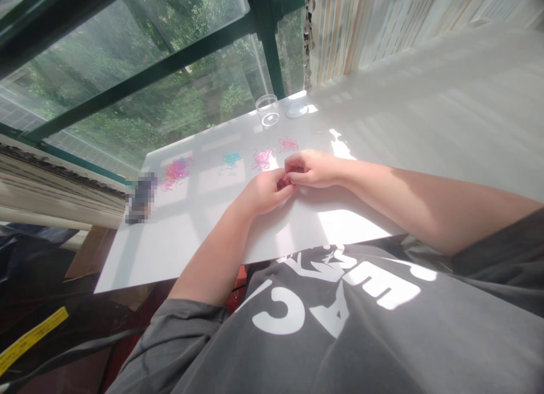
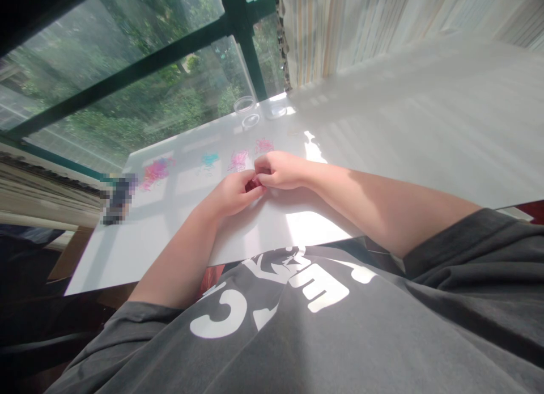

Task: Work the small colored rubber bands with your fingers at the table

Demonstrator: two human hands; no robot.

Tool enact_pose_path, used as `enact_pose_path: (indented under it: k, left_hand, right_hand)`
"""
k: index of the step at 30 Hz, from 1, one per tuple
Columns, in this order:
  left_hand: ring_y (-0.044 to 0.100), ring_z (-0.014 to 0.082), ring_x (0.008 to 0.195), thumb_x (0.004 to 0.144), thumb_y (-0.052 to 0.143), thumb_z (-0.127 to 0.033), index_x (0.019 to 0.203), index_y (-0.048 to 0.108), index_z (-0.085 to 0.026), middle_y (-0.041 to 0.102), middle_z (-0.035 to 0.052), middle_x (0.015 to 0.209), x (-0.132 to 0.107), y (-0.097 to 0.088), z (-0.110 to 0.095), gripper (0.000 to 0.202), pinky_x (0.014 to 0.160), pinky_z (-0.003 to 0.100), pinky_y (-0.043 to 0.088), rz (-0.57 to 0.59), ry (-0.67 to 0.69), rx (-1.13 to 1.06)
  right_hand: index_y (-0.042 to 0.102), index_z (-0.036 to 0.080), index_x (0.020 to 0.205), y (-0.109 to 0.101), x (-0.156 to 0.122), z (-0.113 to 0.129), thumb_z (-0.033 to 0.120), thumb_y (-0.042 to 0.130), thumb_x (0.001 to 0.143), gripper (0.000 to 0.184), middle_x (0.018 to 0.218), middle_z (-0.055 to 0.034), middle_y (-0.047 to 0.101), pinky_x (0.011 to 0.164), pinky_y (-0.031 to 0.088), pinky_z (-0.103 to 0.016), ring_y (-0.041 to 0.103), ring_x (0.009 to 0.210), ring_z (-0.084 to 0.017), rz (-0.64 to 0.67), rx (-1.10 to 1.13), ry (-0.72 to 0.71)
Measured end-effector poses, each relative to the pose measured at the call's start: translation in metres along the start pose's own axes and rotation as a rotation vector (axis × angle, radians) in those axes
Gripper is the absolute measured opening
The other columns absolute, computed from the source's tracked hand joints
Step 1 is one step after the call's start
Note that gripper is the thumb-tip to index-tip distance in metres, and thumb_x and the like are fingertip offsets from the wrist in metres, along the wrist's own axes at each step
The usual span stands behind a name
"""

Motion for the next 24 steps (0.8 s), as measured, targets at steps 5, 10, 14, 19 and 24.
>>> enact_pose_path:
  k: [5,10,14,19,24]
  left_hand:
    - [0.047,0.0107,0.06,0.08,0.048,-0.035,0.075,0.052,-0.016,0.056,-0.0002,0.067,-0.0008,0.0001,-0.0008,0.021,0.057,0.024,0.034,-0.002,-0.006,0.001]
    - [0.047,0.0105,0.06,0.081,0.048,-0.035,0.074,0.051,-0.016,0.056,-0.0004,0.066,-0.0013,-0.0003,-0.0017,0.02,0.056,0.023,0.034,0.0,-0.006,-0.012]
    - [0.047,0.0102,0.06,0.08,0.049,-0.034,0.074,0.051,-0.016,0.055,-0.0007,0.066,-0.0009,-0.0005,-0.0013,0.019,0.056,0.023,0.033,-0.004,0.0,-0.016]
    - [0.047,0.0102,0.06,0.08,0.049,-0.034,0.073,0.051,-0.016,0.056,-0.0005,0.067,-0.0004,0.0001,-0.0001,0.019,0.056,0.023,0.033,-0.002,0.002,-0.012]
    - [0.048,0.0106,0.06,0.08,0.049,-0.034,0.073,0.05,-0.016,0.056,-0.0004,0.067,-0.0001,-0.0003,-0.0002,0.02,0.056,0.023,0.033,-0.001,0.0,-0.006]
  right_hand:
    - [0.06,0.018,0.077,-0.0004,-0.0006,0.0017,0.027,0.051,0.075,0.013,0.071,-0.0003,0.059,0.056,0.027,-0.025,0.045,0.063,-0.012,-0.003,-0.003,-0.013]
    - [0.059,0.018,0.077,-0.0006,-0.0008,0.0016,0.027,0.051,0.075,0.012,0.07,-0.0003,0.058,0.056,0.027,-0.024,0.044,0.063,-0.012,-0.008,-0.005,-0.016]
    - [0.059,0.018,0.077,-0.0009,-0.0007,0.0019,0.027,0.05,0.075,0.012,0.07,-0.0002,0.058,0.057,0.027,-0.024,0.044,0.063,-0.012,-0.004,-0.005,-0.02]
    - [0.058,0.018,0.077,-0.0011,-0.0011,0.0018,0.027,0.05,0.076,0.012,0.069,0.0003,0.057,0.056,0.027,-0.025,0.043,0.062,-0.012,-0.003,0.0,-0.016]
    - [0.058,0.018,0.076,-0.0005,-0.0006,0.0016,0.027,0.051,0.075,0.012,0.068,0.0004,0.057,0.056,0.027,-0.025,0.043,0.061,-0.012,0.001,-0.004,-0.014]
Point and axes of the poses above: each hand's wrist, its own x-axis towards the middle knuckle, its own y-axis out of the palm, z = x × y, the point moved 6 cm from there along x, towards the middle knuckle
